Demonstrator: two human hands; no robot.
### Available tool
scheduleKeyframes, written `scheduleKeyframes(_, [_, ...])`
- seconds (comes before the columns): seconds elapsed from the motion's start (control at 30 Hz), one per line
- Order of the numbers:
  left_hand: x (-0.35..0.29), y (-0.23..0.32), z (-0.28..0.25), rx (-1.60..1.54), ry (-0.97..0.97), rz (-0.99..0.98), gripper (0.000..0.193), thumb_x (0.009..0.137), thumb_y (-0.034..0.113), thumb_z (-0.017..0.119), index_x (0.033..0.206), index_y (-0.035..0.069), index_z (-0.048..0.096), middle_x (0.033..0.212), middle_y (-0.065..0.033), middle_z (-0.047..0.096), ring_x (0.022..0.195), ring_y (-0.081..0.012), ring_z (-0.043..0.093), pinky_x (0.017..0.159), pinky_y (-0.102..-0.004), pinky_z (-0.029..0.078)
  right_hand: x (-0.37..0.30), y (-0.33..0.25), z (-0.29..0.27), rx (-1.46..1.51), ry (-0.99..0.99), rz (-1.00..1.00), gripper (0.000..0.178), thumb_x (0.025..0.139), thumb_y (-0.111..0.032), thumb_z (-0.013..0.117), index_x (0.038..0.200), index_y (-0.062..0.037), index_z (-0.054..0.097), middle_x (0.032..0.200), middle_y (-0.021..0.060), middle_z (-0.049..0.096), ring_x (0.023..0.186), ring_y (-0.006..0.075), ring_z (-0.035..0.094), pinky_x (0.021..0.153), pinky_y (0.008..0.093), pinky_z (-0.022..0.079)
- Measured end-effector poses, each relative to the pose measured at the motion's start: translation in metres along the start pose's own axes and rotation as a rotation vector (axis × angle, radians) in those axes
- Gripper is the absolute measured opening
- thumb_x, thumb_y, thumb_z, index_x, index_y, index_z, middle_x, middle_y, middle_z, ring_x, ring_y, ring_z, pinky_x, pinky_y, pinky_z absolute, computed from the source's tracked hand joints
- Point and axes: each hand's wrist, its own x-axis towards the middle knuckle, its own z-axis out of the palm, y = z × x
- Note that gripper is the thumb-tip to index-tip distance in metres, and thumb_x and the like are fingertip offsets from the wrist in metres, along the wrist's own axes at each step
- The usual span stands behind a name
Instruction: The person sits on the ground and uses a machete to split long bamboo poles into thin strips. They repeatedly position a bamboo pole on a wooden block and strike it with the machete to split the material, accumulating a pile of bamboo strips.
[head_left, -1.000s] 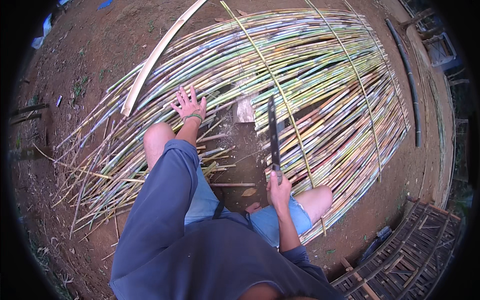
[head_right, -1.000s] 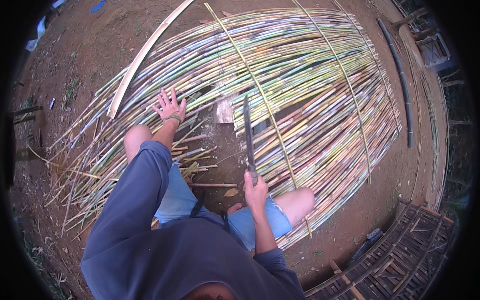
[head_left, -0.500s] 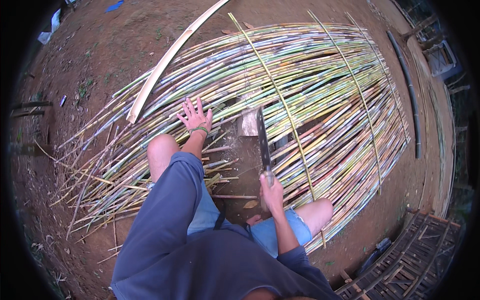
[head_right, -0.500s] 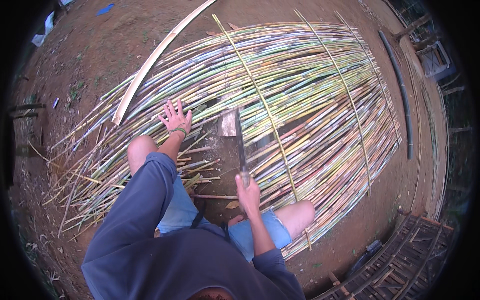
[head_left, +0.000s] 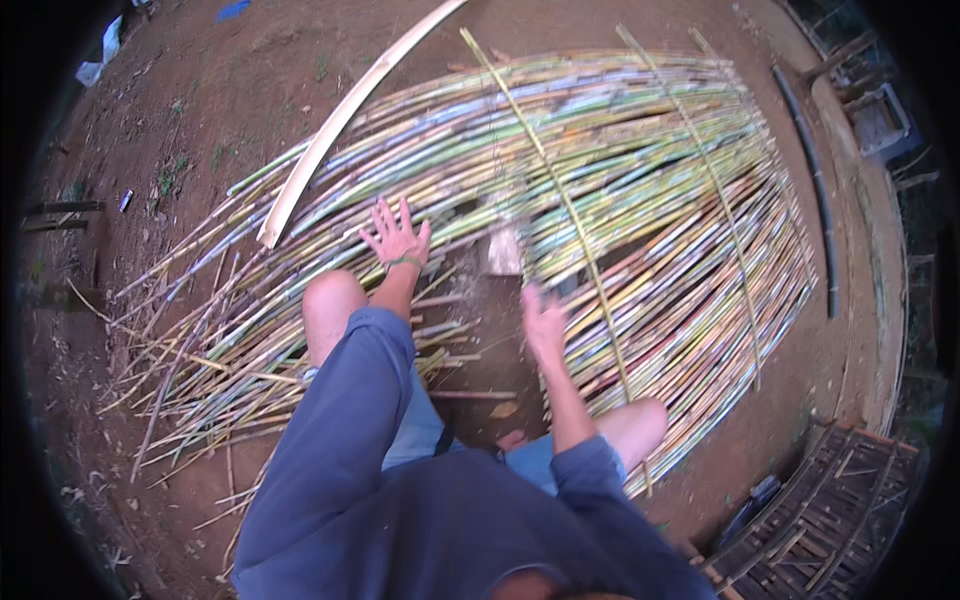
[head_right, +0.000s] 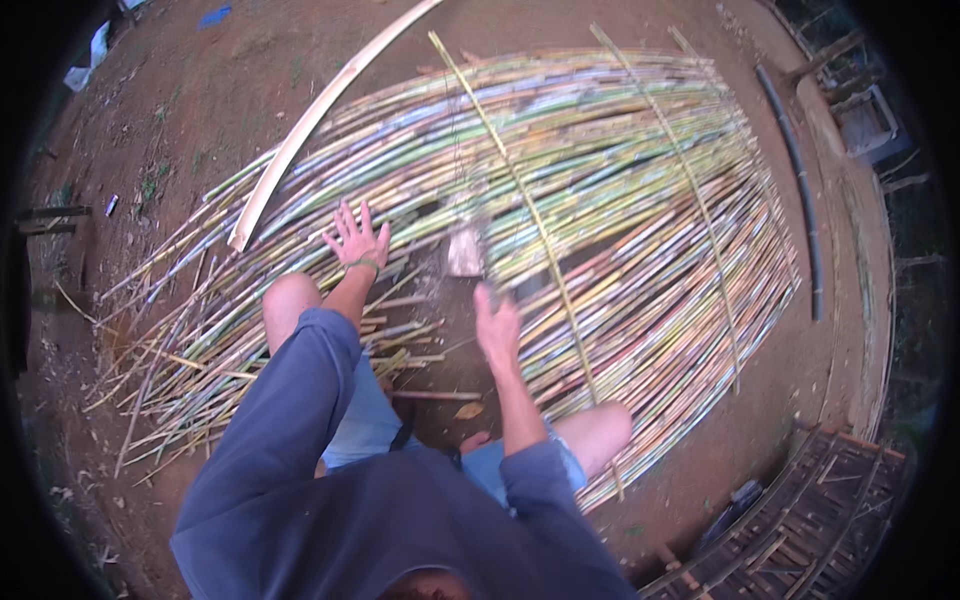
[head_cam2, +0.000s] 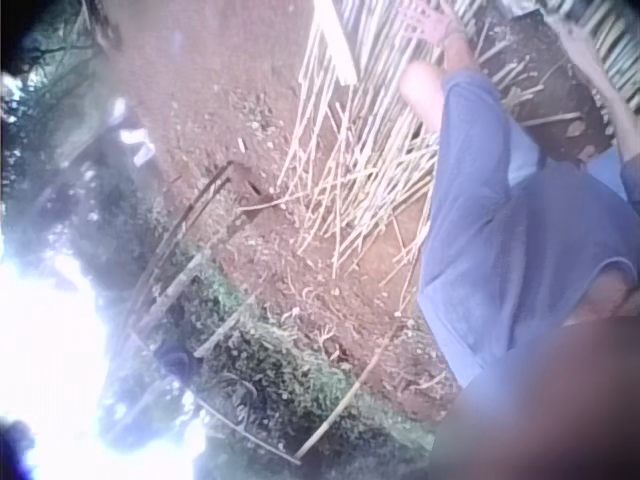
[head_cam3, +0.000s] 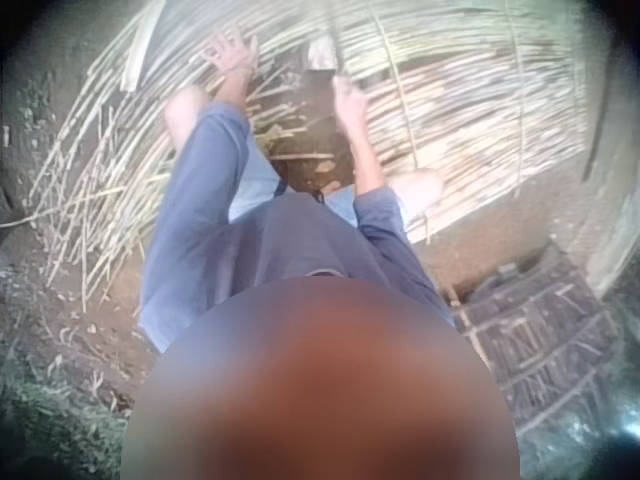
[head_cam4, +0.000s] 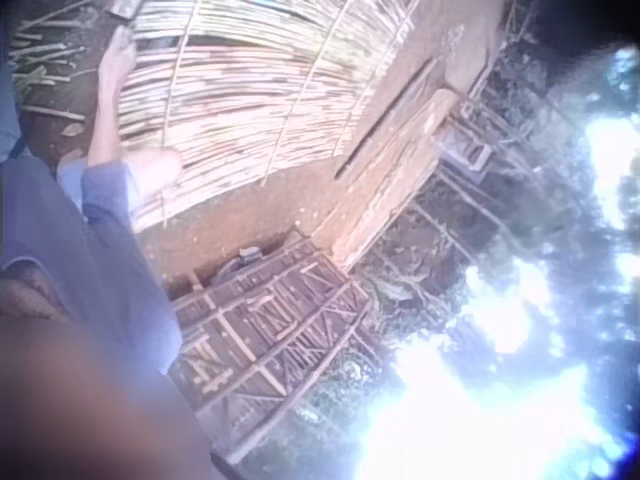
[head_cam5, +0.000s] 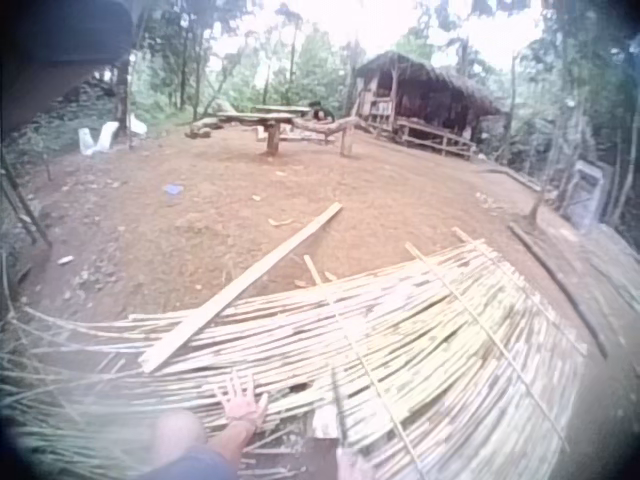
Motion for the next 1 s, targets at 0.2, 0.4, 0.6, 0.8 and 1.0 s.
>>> scheduleKeyframes(0.2, [0.004, -0.017, 0.010, 0.005, -0.016, -0.037, 0.078, 0.099, 0.061, 0.036, 0.161, 0.029, 0.003, 0.168, -0.0128, -0.007, 0.154, -0.0344, -0.005, 0.117, -0.0675, -0.004, 0.008, 0.011, 0.010, -0.270, -0.180, 0.172, 0.066, 0.097, -0.059, 0.053, 0.070, 0.0008, 0.063, 0.052, 0.0114, 0.059, 0.049, 0.0237, 0.062, 0.055, 0.0375, 0.051])
scheduleKeyframes(0.4, [0.006, -0.011, -0.002, 0.015, -0.175, -0.044, 0.078, 0.099, 0.061, 0.036, 0.162, 0.028, 0.001, 0.167, -0.0141, -0.008, 0.154, -0.0351, -0.007, 0.115, -0.0688, -0.002, 0.002, 0.004, 0.001, -0.208, -0.190, 0.240, 0.062, 0.098, -0.054, 0.055, 0.068, -0.0002, 0.062, 0.051, 0.0094, 0.058, 0.048, 0.0198, 0.061, 0.052, 0.0356, 0.049])
scheduleKeyframes(0.6, [0.007, -0.013, -0.004, 0.038, -0.195, -0.037, 0.080, 0.099, 0.063, 0.032, 0.162, 0.026, 0.000, 0.167, -0.0157, -0.012, 0.153, -0.0376, -0.010, 0.115, -0.0694, -0.003, 0.002, 0.025, 0.007, -0.251, -0.157, 0.168, 0.066, 0.098, -0.054, 0.054, 0.063, 0.0011, 0.060, 0.051, 0.0100, 0.058, 0.049, 0.0215, 0.062, 0.054, 0.0364, 0.050])
scheduleKeyframes(0.8, [0.006, -0.004, -0.008, -0.008, -0.182, -0.035, 0.078, 0.099, 0.062, 0.036, 0.162, 0.028, 0.003, 0.167, -0.0150, -0.008, 0.154, -0.0355, -0.009, 0.115, -0.0684, -0.005, 0.008, 0.038, 0.008, -0.345, -0.073, 0.060, 0.067, 0.098, -0.056, 0.053, 0.065, 0.0014, 0.063, 0.053, 0.0114, 0.060, 0.051, 0.0228, 0.063, 0.057, 0.0374, 0.051])
scheduleKeyframes(1.0, [0.003, -0.018, 0.001, 0.001, -0.107, -0.012, 0.079, 0.099, 0.063, 0.033, 0.162, 0.025, 0.002, 0.167, -0.0162, -0.008, 0.153, -0.0380, -0.007, 0.114, -0.0703, -0.002, 0.014, -0.071, -0.022, -0.085, -0.083, -0.123, 0.058, 0.097, -0.059, 0.051, 0.071, -0.0076, 0.058, 0.057, 0.0055, 0.055, 0.056, 0.0177, 0.058, 0.053, 0.0361, 0.046])
